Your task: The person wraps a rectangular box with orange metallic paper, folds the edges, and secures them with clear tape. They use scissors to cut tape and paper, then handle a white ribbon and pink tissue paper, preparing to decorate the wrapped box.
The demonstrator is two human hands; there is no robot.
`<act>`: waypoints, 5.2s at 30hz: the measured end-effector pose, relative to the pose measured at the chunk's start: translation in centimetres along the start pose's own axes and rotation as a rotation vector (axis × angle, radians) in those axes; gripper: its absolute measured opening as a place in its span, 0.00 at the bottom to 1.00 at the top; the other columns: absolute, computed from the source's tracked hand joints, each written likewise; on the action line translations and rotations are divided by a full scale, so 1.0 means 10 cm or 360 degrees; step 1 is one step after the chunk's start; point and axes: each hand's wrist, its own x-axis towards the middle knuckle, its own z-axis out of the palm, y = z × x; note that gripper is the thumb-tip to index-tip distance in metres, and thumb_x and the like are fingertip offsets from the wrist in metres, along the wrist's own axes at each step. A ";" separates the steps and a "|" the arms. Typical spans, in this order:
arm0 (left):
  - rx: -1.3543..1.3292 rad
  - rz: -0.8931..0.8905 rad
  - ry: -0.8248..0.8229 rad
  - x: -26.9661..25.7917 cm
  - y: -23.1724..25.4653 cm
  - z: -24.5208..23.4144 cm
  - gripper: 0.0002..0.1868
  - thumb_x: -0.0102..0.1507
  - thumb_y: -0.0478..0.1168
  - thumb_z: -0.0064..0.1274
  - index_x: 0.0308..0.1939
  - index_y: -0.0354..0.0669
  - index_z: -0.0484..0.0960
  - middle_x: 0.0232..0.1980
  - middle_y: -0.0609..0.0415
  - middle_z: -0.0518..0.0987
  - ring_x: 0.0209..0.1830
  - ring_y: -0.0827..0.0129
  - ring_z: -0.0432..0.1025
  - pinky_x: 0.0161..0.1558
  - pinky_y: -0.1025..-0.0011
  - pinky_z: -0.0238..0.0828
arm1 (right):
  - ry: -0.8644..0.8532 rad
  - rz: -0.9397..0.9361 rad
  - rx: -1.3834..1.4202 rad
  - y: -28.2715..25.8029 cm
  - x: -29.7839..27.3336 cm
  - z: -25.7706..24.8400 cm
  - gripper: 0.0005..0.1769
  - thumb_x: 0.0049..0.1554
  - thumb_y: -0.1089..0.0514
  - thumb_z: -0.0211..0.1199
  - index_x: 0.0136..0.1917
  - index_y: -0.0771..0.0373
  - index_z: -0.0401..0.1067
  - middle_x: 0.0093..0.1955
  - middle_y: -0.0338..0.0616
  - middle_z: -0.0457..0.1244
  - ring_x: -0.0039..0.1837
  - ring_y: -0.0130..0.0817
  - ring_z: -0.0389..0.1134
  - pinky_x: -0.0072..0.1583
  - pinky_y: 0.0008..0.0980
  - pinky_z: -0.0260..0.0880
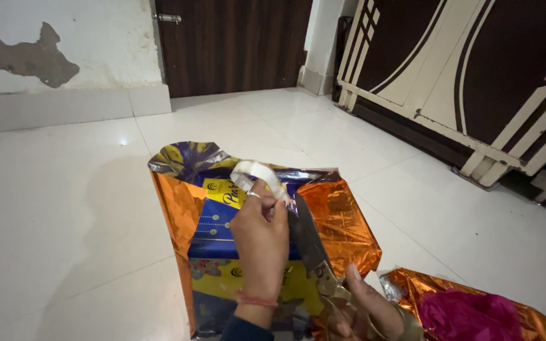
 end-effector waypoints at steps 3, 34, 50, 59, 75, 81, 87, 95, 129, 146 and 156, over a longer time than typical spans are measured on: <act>-0.0072 -0.0078 0.0088 0.02 0.01 -0.02 0.16 0.60 0.33 0.59 0.52 0.30 0.81 0.34 0.49 0.84 0.31 0.68 0.81 0.34 0.70 0.75 | -0.0310 -0.0058 -0.0117 0.02 0.06 -0.18 0.37 0.57 0.25 0.46 0.35 0.62 0.67 0.22 0.39 0.52 0.25 0.31 0.56 0.30 0.31 0.55; -0.1141 -0.1079 -0.0140 0.01 0.85 -0.45 0.30 0.55 0.28 0.57 0.63 0.29 0.76 0.38 0.47 0.83 0.41 0.69 0.80 0.49 0.74 0.78 | 0.0936 -0.0288 -0.2947 -1.14 -0.31 -0.20 0.29 0.50 0.45 0.72 0.65 0.47 0.73 0.58 0.28 0.70 0.54 0.24 0.77 0.59 0.25 0.80; -0.1623 -0.1096 -0.0267 -0.17 0.65 -0.27 0.20 0.60 0.26 0.53 0.57 0.28 0.75 0.43 0.44 0.81 0.43 0.67 0.79 0.51 0.70 0.78 | 0.0716 -0.2490 -0.2158 -0.74 -0.38 0.49 0.18 0.49 0.51 0.72 0.55 0.44 0.81 0.56 0.31 0.69 0.57 0.24 0.73 0.52 0.26 0.74; -0.1559 -0.1166 -0.0486 -0.10 0.60 -0.34 0.32 0.57 0.28 0.55 0.65 0.25 0.68 0.50 0.36 0.82 0.50 0.59 0.80 0.53 0.68 0.78 | 0.0787 -0.2591 -0.2249 -0.89 -0.42 0.73 0.15 0.48 0.59 0.69 0.50 0.55 0.77 0.52 0.35 0.68 0.54 0.33 0.72 0.50 0.34 0.75; -0.0146 -0.0307 -0.0466 -0.08 0.73 -0.50 0.32 0.57 0.28 0.58 0.67 0.50 0.77 0.40 0.52 0.88 0.41 0.73 0.85 0.41 0.74 0.81 | 0.0581 -0.1501 -0.1951 -1.03 -0.31 0.69 0.13 0.64 0.49 0.55 0.50 0.60 0.73 0.47 0.41 0.66 0.49 0.33 0.70 0.52 0.35 0.74; -0.0189 -0.0241 -0.0412 -0.08 0.68 -0.51 0.22 0.59 0.29 0.57 0.58 0.40 0.80 0.40 0.50 0.88 0.42 0.69 0.86 0.42 0.73 0.82 | 0.0566 -0.0910 -0.1289 -1.11 -0.29 0.64 0.17 0.68 0.50 0.50 0.53 0.63 0.72 0.41 0.53 0.65 0.45 0.39 0.65 0.50 0.35 0.68; 0.0101 0.0606 -0.0251 -0.09 0.65 -0.58 0.20 0.60 0.31 0.58 0.57 0.35 0.79 0.50 0.41 0.83 0.49 0.58 0.81 0.47 0.66 0.77 | 0.0258 -0.0915 -0.0902 -1.26 -0.09 0.47 0.25 0.66 0.46 0.52 0.48 0.72 0.75 0.42 0.51 0.67 0.45 0.39 0.63 0.51 0.37 0.67; 0.0603 -0.0001 0.0634 0.29 0.19 -1.35 0.18 0.73 0.42 0.42 0.63 0.42 0.78 0.56 0.44 0.83 0.51 0.56 0.81 0.53 0.62 0.77 | 0.0603 -0.0883 -0.0449 -1.35 -0.08 0.44 0.16 0.64 0.50 0.54 0.49 0.65 0.71 0.45 0.45 0.63 0.49 0.32 0.63 0.52 0.38 0.66; 0.1192 0.0429 -0.0458 0.03 -0.19 -0.76 0.29 0.71 0.45 0.34 0.69 0.25 0.65 0.72 0.34 0.65 0.75 0.47 0.54 0.73 0.45 0.38 | 0.0261 -0.0937 -0.0709 -1.10 0.59 1.15 0.16 0.65 0.54 0.50 0.56 0.69 0.67 0.38 0.49 0.67 0.39 0.39 0.72 0.46 0.36 0.79; 0.0474 -0.0169 -0.0303 0.24 -0.10 -0.98 0.23 0.58 0.25 0.38 0.58 0.29 0.75 0.64 0.41 0.74 0.55 0.46 0.74 0.55 0.60 0.71 | 0.0013 -0.1275 -0.0301 -1.26 0.95 1.63 0.11 0.65 0.53 0.49 0.54 0.63 0.64 0.40 0.41 0.62 0.43 0.33 0.67 0.54 0.35 0.74; 0.0967 0.0572 -0.0307 0.13 -0.30 -0.75 0.10 0.59 0.33 0.52 0.40 0.27 0.82 0.57 0.34 0.77 0.63 0.41 0.68 0.68 0.49 0.55 | 0.0077 -0.1409 -0.0266 -1.65 0.82 1.57 0.16 0.67 0.54 0.46 0.59 0.68 0.66 0.41 0.39 0.60 0.42 0.29 0.64 0.56 0.38 0.75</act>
